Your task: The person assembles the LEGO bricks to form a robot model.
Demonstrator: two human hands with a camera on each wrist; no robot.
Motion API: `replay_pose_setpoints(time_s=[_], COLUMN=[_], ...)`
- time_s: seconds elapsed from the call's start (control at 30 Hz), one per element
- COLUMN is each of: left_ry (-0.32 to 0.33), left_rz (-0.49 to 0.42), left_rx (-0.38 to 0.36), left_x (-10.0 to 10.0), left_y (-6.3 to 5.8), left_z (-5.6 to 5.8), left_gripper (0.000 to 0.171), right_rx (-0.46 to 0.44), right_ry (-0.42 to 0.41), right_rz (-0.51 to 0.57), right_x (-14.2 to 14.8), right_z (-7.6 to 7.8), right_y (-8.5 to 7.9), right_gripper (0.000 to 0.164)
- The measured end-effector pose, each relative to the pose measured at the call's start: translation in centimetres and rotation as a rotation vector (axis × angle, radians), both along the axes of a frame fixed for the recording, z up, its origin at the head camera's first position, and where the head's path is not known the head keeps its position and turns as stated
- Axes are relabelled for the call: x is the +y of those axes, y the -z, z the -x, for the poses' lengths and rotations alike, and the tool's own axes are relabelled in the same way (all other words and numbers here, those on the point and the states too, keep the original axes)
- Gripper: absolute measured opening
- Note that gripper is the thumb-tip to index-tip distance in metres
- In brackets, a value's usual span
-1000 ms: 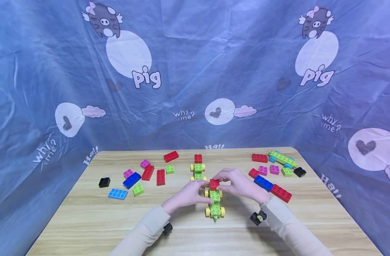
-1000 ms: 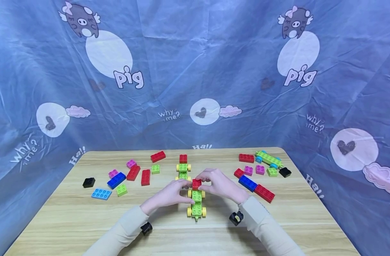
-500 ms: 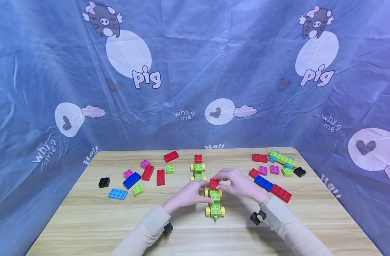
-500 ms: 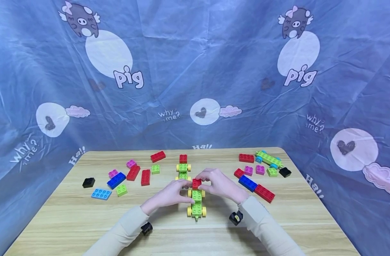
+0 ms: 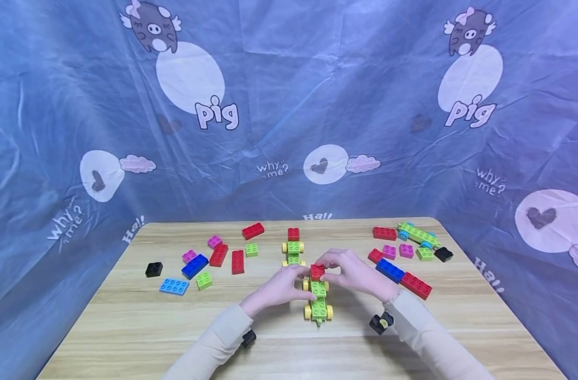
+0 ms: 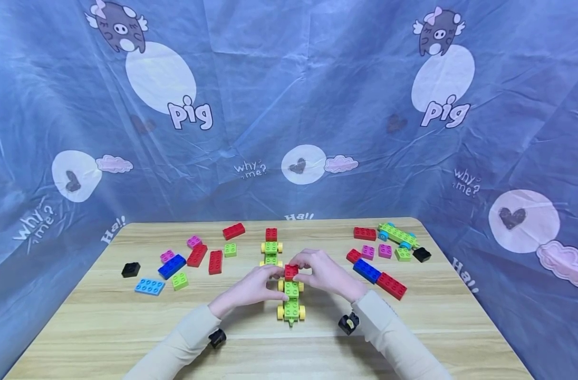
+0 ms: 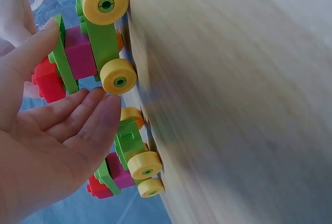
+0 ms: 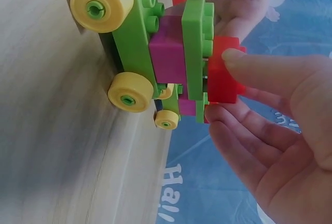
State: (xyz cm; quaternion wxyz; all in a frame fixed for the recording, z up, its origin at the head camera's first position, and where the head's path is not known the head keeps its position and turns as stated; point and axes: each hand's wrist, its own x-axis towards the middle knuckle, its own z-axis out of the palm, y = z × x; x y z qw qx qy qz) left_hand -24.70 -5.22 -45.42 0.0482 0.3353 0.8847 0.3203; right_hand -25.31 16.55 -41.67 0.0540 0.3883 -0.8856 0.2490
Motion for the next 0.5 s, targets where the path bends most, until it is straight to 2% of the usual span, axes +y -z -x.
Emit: replay_pose_setpoints(time_s=[0.27,0.5], left_ry=[-0.009,0.013], left_rz=[0.004,-0.012], left_rx=[-0.015,0.036], left_x=[-0.02,-0.09], left_y=[0.08,0.23], left_z=[0.03,0.06], left_gripper=[0.060,0.057], right_rx=[-0.034,-0.031], right_ry=[0.009,-0.006], right_rz=[0.002,0.013], right_x=[-0.06,-0.14], right_z=[0.01,-0.04], right_y=[0.06,0.06], right_gripper=[0.023,0.021])
